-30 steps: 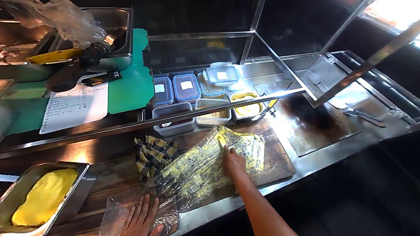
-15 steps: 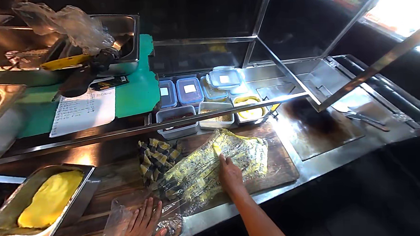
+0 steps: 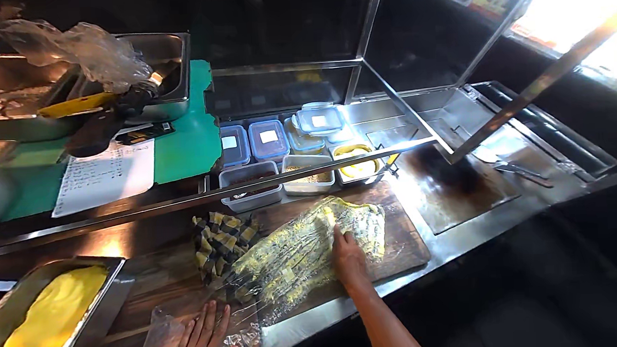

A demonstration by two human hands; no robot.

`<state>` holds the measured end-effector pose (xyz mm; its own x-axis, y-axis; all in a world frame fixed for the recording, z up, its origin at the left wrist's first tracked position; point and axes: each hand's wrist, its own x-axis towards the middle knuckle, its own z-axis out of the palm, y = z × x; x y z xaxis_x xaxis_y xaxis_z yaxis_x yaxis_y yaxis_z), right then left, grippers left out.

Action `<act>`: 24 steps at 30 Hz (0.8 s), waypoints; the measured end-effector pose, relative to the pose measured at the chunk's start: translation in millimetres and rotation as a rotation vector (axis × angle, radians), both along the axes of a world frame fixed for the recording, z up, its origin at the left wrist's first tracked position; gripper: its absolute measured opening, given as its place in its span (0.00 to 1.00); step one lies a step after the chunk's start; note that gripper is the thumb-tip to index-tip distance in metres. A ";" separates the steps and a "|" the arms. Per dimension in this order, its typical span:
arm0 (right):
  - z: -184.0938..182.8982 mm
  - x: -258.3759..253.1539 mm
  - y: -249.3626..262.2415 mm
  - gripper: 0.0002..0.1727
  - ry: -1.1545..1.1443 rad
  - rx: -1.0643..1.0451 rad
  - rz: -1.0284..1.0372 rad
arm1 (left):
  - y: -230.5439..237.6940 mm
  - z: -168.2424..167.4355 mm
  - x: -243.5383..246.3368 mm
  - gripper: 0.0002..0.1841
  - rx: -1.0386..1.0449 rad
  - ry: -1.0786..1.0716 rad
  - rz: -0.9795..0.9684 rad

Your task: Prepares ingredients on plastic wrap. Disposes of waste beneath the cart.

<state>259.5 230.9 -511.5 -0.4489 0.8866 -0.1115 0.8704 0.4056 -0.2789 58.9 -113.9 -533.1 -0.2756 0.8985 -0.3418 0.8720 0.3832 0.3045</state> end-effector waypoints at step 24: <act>2.4 35.9 45.4 0.29 -0.214 -0.213 -0.065 | 4.1 0.7 0.0 0.50 -0.031 0.004 -0.004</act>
